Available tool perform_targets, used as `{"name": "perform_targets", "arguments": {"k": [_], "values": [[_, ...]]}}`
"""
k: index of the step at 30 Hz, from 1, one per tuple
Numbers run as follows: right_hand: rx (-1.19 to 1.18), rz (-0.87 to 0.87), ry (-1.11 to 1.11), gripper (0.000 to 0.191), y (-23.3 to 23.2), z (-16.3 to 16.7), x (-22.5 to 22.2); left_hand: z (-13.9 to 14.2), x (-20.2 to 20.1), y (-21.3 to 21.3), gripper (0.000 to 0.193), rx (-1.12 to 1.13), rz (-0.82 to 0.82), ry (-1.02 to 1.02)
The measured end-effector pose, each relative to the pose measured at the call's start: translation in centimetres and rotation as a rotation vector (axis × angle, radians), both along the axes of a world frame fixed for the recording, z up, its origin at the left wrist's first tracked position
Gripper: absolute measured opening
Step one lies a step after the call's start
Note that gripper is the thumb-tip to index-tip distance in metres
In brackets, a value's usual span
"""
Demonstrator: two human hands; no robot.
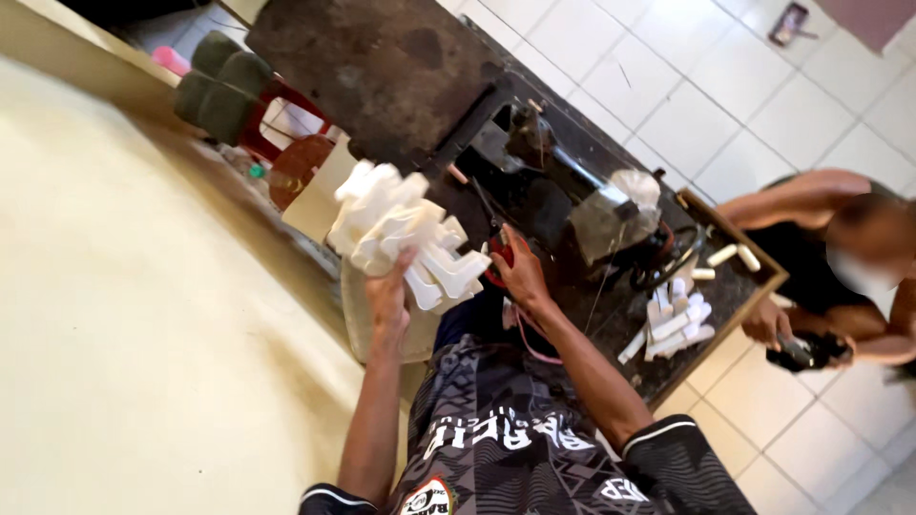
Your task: The person sits on the floor gathering cut white shoe-upper pieces, trims scraps with scissors, and carries a stack of pieces to a treadle sewing machine. They oil the machine, then guide the shoe components under the needle one at a time, stitching them and placing finished pieces on a growing pile.
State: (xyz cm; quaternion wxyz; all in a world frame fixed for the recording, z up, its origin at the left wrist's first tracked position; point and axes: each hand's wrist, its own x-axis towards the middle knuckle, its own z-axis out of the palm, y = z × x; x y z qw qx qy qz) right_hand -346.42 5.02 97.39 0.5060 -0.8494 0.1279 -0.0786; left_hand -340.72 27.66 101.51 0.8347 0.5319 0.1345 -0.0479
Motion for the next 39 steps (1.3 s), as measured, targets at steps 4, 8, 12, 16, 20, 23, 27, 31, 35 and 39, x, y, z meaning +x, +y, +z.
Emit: {"name": "perform_targets", "arguments": {"k": [4, 8, 12, 16, 20, 23, 27, 31, 35, 39], "values": [[-0.198, -0.018, -0.049, 0.058, 0.4, -1.2, 2.3, 0.1, 4.3, -1.1, 0.063, 0.123, -0.097, -0.117], [-0.261, 0.013, -0.104, 0.063, 0.7, -2.0, 2.7, 0.4, 9.9, -0.4, 0.07, 0.377, -0.275, -0.14], [-0.315, -0.023, -0.151, 0.061, 0.3, -2.3, 3.5, 1.1, 16.5, -0.1, 0.078, 0.381, -0.498, -0.231], [-0.358, 0.016, -0.187, 0.068, -0.2, -3.4, 4.2, 1.0, 24.7, -1.2, 0.082, 0.569, -0.618, -0.21], [-0.24, -0.057, -0.091, 0.061, -0.4, -5.6, 4.3, 0.6, 32.2, -2.8, 0.079, 0.673, -0.826, -0.241], [-0.197, -0.079, -0.093, 0.061, -0.6, -7.3, 4.4, 0.3, 36.5, -4.2, 0.08, 0.961, -0.934, -0.38], [-0.165, -0.117, -0.1, 0.06, -0.6, -8.8, 4.3, -0.6, 42.1, -5.2, 0.089, 1.509, -0.958, -0.45], [-0.14, -0.168, 0.011, 0.054, -0.3, -9.7, 4.3, -3.9, 44.5, -5.6, 0.118, 1.64, -0.846, -0.435], [-0.154, -0.237, 0.006, 0.053, 0.2, -10.7, 4.4, -8.1, 43.6, -4.2, 0.109, 1.588, -0.524, -0.716], [-0.228, -0.327, -0.033, 0.054, 1.0, -11.8, 4.9, -11.7, 40.8, -2.8, 0.077, 1.44, -0.328, -1.014]]}}
